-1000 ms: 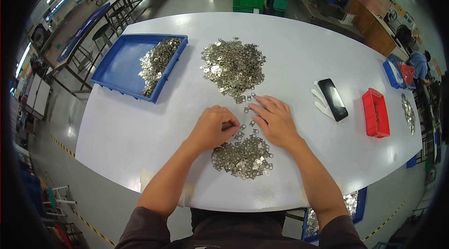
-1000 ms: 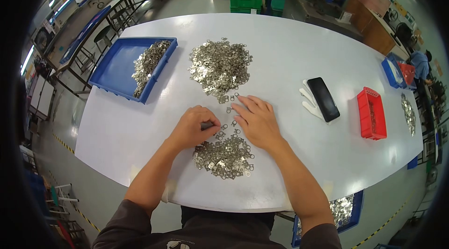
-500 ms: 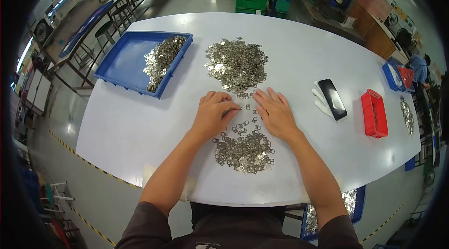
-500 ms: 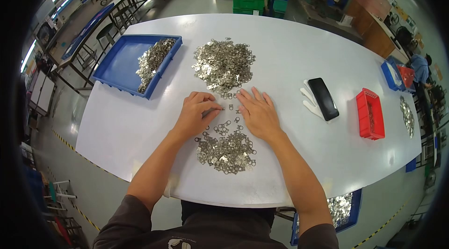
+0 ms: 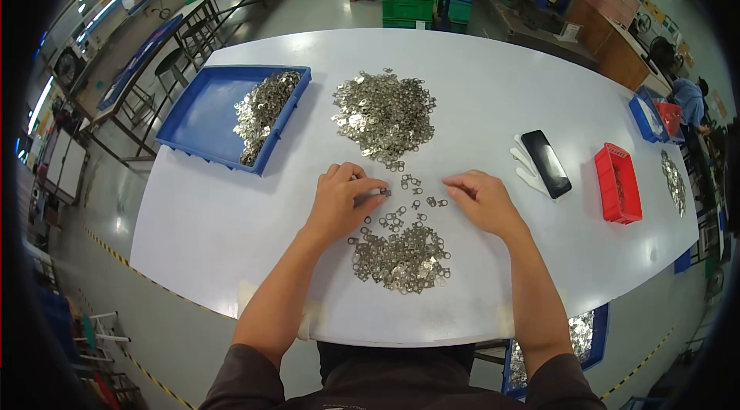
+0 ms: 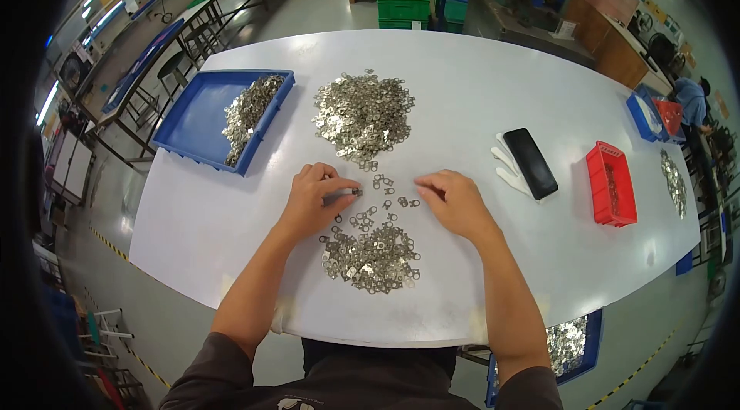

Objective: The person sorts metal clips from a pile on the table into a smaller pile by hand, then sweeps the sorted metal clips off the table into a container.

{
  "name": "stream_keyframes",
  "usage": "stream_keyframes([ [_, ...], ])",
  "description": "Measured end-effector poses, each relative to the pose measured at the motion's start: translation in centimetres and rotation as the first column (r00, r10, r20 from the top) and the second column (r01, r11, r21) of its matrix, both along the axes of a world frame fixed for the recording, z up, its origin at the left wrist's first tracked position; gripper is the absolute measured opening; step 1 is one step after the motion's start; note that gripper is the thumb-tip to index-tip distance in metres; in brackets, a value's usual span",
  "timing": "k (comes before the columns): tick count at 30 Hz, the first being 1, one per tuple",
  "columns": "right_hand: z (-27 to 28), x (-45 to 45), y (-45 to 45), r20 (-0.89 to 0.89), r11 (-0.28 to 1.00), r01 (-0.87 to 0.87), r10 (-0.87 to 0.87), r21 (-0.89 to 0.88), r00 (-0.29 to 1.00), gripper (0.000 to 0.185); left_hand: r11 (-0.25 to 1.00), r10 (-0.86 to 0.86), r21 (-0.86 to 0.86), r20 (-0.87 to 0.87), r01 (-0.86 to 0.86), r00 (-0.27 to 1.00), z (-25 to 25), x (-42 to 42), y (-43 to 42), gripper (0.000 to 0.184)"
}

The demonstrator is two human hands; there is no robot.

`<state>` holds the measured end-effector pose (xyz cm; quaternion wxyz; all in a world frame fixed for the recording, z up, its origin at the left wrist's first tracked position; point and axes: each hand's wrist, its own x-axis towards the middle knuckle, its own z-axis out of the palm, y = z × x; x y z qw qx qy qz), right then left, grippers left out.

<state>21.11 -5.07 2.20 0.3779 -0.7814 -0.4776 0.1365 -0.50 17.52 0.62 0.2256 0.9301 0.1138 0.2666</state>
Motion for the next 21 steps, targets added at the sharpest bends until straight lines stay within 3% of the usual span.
stream_keyframes([
  [2,-0.2,0.3,-0.3,0.027,0.997,-0.074,0.074,-0.017,0.997,0.023,1.0,0.001,-0.026,-0.02,-0.002,1.0,0.0,0.1,0.0,0.017],
  [5,-0.2,0.2,-0.4,-0.056,0.998,-0.05,0.048,-0.035,0.997,0.022,0.995,-0.012,-0.1,-0.059,0.006,0.998,-0.5,0.3,0.3,0.016],
  [15,0.0,-0.5,0.1,0.015,0.997,-0.034,0.036,-0.067,0.999,0.021,0.963,-0.025,-0.268,-0.169,-0.021,0.985,1.0,-0.8,0.9,0.02],
  [17,-0.5,-0.7,0.3,-0.004,0.998,-0.016,0.016,-0.061,1.0,0.023,0.974,-0.04,-0.227,-0.211,-0.009,0.977,1.4,-0.9,1.0,0.019],
  [21,-2.3,-2.0,2.0,0.302,0.995,0.006,-0.036,0.099,0.953,0.028,0.979,-0.062,-0.206,-0.237,0.013,0.97,1.7,-0.9,0.5,0.016],
])
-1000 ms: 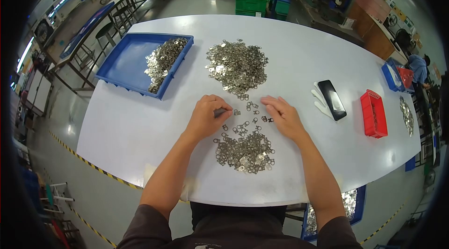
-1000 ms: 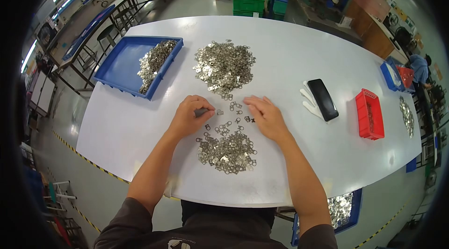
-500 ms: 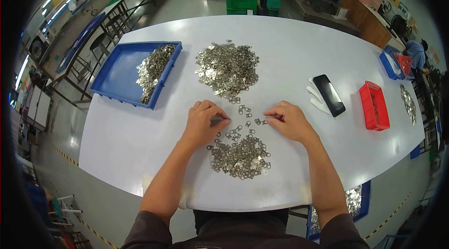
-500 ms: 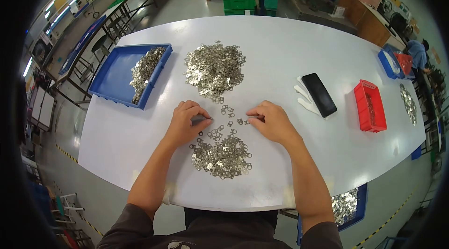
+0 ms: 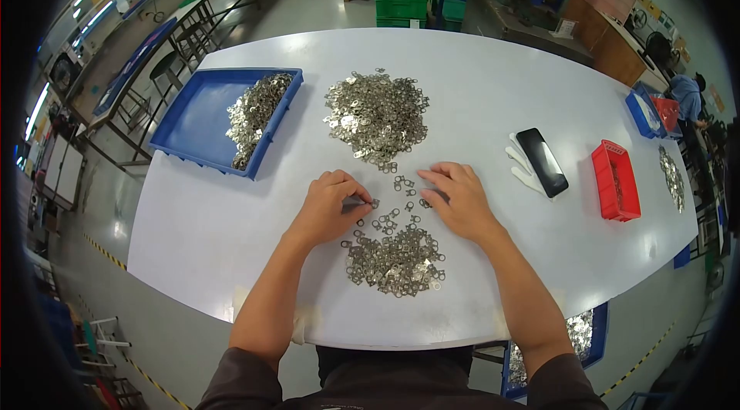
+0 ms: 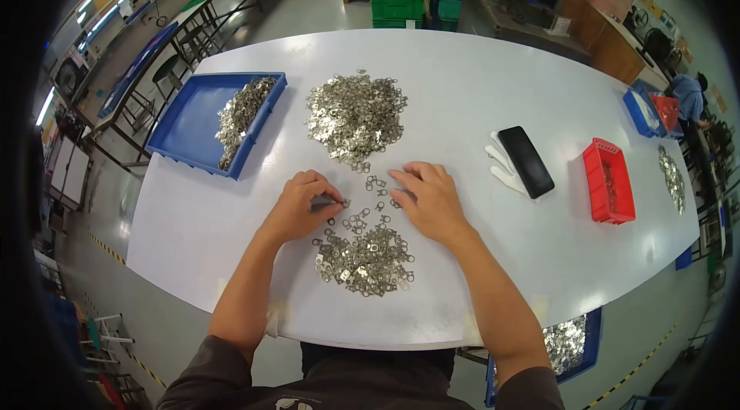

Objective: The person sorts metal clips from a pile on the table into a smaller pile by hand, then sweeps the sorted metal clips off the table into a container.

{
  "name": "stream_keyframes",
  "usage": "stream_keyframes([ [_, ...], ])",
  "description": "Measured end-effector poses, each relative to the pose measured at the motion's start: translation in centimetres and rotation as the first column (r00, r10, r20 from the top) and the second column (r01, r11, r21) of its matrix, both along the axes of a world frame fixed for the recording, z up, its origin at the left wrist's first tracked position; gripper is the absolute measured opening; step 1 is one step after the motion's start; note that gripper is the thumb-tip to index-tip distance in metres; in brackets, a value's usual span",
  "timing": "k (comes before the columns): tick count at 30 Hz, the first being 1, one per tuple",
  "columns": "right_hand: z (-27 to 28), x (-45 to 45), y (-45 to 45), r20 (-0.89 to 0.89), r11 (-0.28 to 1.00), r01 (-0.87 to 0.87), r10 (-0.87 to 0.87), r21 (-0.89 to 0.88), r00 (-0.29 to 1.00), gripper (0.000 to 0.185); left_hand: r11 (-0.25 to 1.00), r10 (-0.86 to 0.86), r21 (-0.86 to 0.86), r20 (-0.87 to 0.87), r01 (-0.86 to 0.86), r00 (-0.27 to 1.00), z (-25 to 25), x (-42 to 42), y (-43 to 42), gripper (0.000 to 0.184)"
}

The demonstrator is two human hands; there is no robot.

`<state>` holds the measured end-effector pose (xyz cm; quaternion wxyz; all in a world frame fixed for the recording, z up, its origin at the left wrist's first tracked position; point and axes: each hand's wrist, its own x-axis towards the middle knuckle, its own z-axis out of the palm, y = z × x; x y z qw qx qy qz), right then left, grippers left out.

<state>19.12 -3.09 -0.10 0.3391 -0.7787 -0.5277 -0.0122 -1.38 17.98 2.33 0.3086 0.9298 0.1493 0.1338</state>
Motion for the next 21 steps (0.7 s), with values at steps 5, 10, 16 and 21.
stream_keyframes([
  [5,-0.3,-0.4,0.7,0.099,0.999,-0.044,0.043,-0.001,0.994,0.028,0.997,-0.053,-0.055,0.071,0.057,0.996,-0.5,0.0,0.3,0.014],
  [10,-0.5,1.0,-0.3,-0.108,0.986,-0.166,0.163,-0.014,0.981,0.027,0.955,-0.23,-0.179,0.061,0.238,0.971,0.4,-0.2,0.3,0.015],
  [16,-0.8,0.7,0.4,0.142,0.994,-0.077,0.087,-0.074,0.986,0.036,0.972,-0.141,-0.17,0.136,0.163,0.981,-0.5,0.2,-0.1,0.02],
  [21,-0.2,-0.8,0.7,0.093,0.958,-0.215,0.236,-0.188,0.967,0.039,0.985,-0.163,-0.036,0.121,0.169,0.979,-0.6,0.4,-0.7,0.02],
])
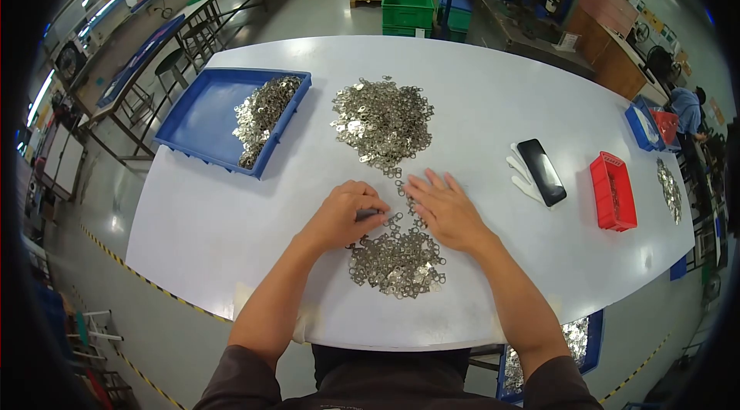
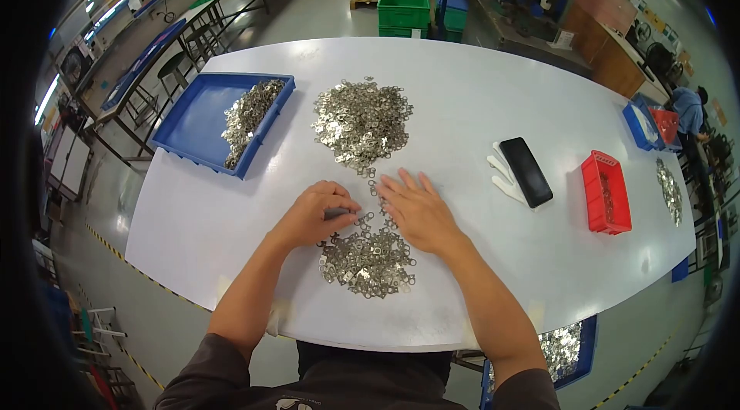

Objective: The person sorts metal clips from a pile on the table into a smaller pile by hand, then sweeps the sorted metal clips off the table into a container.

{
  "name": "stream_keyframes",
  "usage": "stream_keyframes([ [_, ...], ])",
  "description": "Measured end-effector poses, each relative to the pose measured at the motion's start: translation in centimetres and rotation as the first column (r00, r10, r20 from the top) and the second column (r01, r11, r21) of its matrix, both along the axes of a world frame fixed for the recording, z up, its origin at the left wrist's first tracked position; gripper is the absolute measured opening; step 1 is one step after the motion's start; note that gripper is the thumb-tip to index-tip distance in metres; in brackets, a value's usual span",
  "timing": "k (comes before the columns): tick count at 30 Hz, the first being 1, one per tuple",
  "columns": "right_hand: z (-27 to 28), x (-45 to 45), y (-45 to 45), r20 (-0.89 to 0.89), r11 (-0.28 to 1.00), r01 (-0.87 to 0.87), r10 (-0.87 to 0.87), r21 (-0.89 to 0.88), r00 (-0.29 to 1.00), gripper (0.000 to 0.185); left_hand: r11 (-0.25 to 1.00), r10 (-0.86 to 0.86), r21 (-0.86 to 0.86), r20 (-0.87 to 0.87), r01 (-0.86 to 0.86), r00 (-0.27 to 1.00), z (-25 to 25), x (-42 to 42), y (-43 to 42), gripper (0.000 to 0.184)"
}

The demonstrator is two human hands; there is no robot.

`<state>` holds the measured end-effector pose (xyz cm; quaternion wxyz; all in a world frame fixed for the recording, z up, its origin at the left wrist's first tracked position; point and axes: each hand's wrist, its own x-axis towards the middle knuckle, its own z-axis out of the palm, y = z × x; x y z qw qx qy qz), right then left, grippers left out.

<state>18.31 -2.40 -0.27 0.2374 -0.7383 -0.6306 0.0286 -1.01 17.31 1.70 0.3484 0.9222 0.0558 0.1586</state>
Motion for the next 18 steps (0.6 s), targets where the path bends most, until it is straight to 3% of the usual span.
stream_keyframes([
  [2,0.2,0.2,-0.4,-0.177,0.994,-0.112,0.109,-0.007,0.978,0.037,0.977,0.003,-0.21,-0.108,-0.026,0.994,0.7,-0.2,0.3,0.023],
  [3,0.3,0.4,-0.6,-0.263,0.997,-0.075,0.079,0.024,0.962,0.035,0.949,-0.006,-0.311,-0.165,-0.047,0.986,0.9,-0.2,0.3,0.024],
  [5,0.6,1.0,-1.1,-0.428,0.997,0.0,0.032,0.073,0.903,0.032,0.973,0.09,-0.204,-0.096,-0.108,0.991,-0.1,0.0,0.6,0.026],
  [9,-0.4,2.5,-1.3,-0.234,0.984,0.136,-0.107,0.114,0.966,0.027,0.975,0.164,0.126,0.13,-0.18,0.978,-1.4,0.5,0.9,0.026],
  [11,-0.8,2.4,-1.1,-0.131,0.975,0.131,-0.108,0.177,0.986,0.023,0.976,0.138,0.148,0.157,-0.162,0.978,-1.6,0.9,0.5,0.026],
  [18,1.6,2.0,-2.1,-0.263,0.992,0.122,-0.111,0.024,0.958,0.01,0.988,0.135,0.065,0.123,-0.143,0.983,-1.9,0.7,0.3,0.019],
])
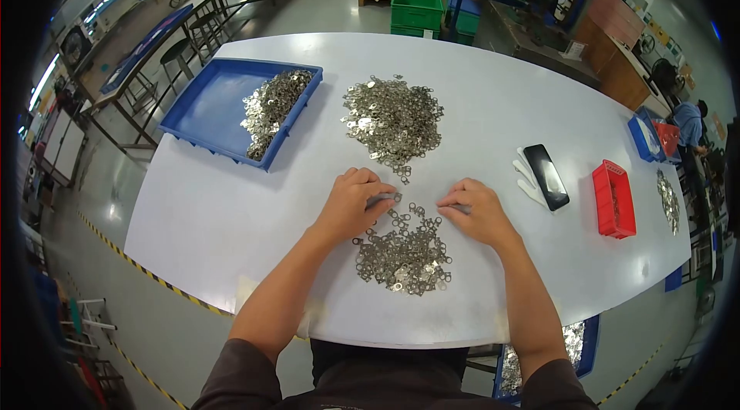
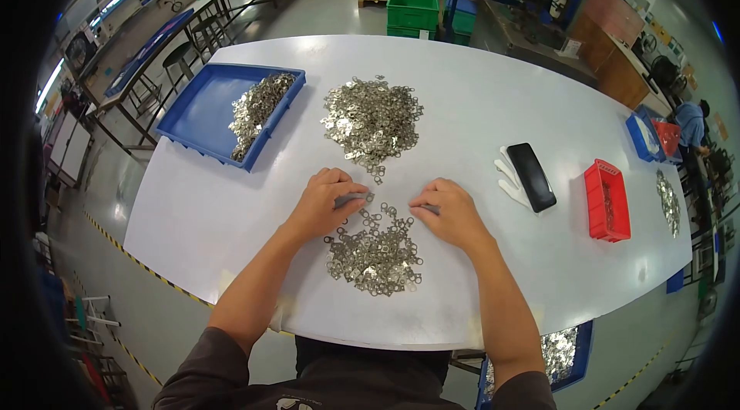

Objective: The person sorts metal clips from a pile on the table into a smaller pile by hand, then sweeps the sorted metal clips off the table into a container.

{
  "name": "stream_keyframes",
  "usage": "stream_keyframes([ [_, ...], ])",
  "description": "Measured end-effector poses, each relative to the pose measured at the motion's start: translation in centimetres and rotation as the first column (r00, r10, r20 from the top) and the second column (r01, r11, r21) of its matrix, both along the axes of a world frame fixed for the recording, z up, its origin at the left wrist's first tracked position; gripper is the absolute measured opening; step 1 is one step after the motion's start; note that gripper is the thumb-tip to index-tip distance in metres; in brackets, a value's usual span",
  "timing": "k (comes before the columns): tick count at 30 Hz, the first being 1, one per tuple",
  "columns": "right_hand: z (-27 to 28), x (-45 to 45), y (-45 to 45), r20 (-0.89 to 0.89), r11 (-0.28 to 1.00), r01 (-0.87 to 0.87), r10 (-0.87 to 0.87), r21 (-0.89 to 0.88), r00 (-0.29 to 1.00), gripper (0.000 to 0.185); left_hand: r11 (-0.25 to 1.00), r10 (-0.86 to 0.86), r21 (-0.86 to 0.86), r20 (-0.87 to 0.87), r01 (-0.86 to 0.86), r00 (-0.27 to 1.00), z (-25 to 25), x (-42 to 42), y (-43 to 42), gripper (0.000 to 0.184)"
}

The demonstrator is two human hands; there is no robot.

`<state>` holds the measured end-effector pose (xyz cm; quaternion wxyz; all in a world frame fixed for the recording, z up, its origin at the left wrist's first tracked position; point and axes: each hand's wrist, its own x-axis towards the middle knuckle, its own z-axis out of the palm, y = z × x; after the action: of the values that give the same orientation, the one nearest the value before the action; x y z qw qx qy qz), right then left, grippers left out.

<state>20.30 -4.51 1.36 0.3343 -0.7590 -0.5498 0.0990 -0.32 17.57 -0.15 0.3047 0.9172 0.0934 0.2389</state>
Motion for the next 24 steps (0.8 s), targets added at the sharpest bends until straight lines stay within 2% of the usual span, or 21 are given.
stream_keyframes([
  [2,0.1,-1.0,0.4,-0.03,0.999,-0.015,0.014,-0.032,0.999,0.01,0.996,-0.071,0.048,-0.003,0.071,0.998,0.3,0.1,0.1,0.018],
  [3,0.2,-1.2,0.4,-0.067,0.993,-0.112,0.11,-0.028,0.992,0.011,0.992,-0.106,0.068,-0.007,0.106,0.994,0.3,0.0,0.1,0.017],
  [5,0.8,-1.6,0.5,-0.137,0.952,-0.307,0.303,-0.01,0.943,0.013,0.963,-0.27,-0.04,-0.056,0.268,0.961,0.4,-0.1,0.4,0.017],
  [6,0.7,-1.5,0.5,-0.186,0.969,-0.248,0.244,0.005,0.952,0.015,0.935,-0.349,-0.092,-0.07,0.342,0.935,0.5,-0.2,0.6,0.017],
  [8,0.2,-1.3,0.5,-0.281,0.991,-0.129,0.13,0.021,0.951,0.019,0.938,-0.322,-0.144,-0.017,0.317,0.946,-0.2,-0.2,0.8,0.021],
  [9,-0.4,-1.0,1.0,-0.128,0.994,-0.082,0.09,0.07,0.988,0.021,0.937,-0.309,-0.169,0.01,0.306,0.951,-0.6,-0.1,0.8,0.022],
  [11,-1.9,-0.8,2.5,0.169,0.981,-0.005,-0.028,0.192,0.985,0.025,0.984,-0.146,-0.093,0.084,0.154,0.986,-0.8,0.5,0.4,0.026],
  [12,-2.2,-1.1,3.1,0.207,0.982,-0.009,-0.03,0.187,0.978,0.025,0.995,-0.071,-0.06,0.121,0.078,0.99,-1.0,0.7,0.0,0.028],
  [15,-2.3,-2.1,4.9,0.288,0.982,-0.029,-0.027,0.187,0.957,0.024,0.971,0.035,0.226,0.178,-0.076,0.983,-1.0,1.4,-0.9,0.034],
  [18,-2.4,-3.1,5.0,0.287,0.978,-0.071,0.012,0.196,0.958,0.023,0.962,0.011,0.27,0.123,-0.044,0.992,-0.6,1.0,-0.9,0.032],
  [21,-1.9,-4.4,3.3,0.261,0.975,-0.13,0.08,0.179,0.962,0.023,0.984,-0.137,0.093,-0.126,0.15,0.982,0.9,-0.4,0.0,0.028],
  [24,-1.6,-5.3,0.7,0.164,0.966,-0.234,0.214,0.109,0.963,0.022,0.934,-0.332,-0.269,-0.397,0.237,0.856,2.8,-1.4,-0.1,0.025],
])
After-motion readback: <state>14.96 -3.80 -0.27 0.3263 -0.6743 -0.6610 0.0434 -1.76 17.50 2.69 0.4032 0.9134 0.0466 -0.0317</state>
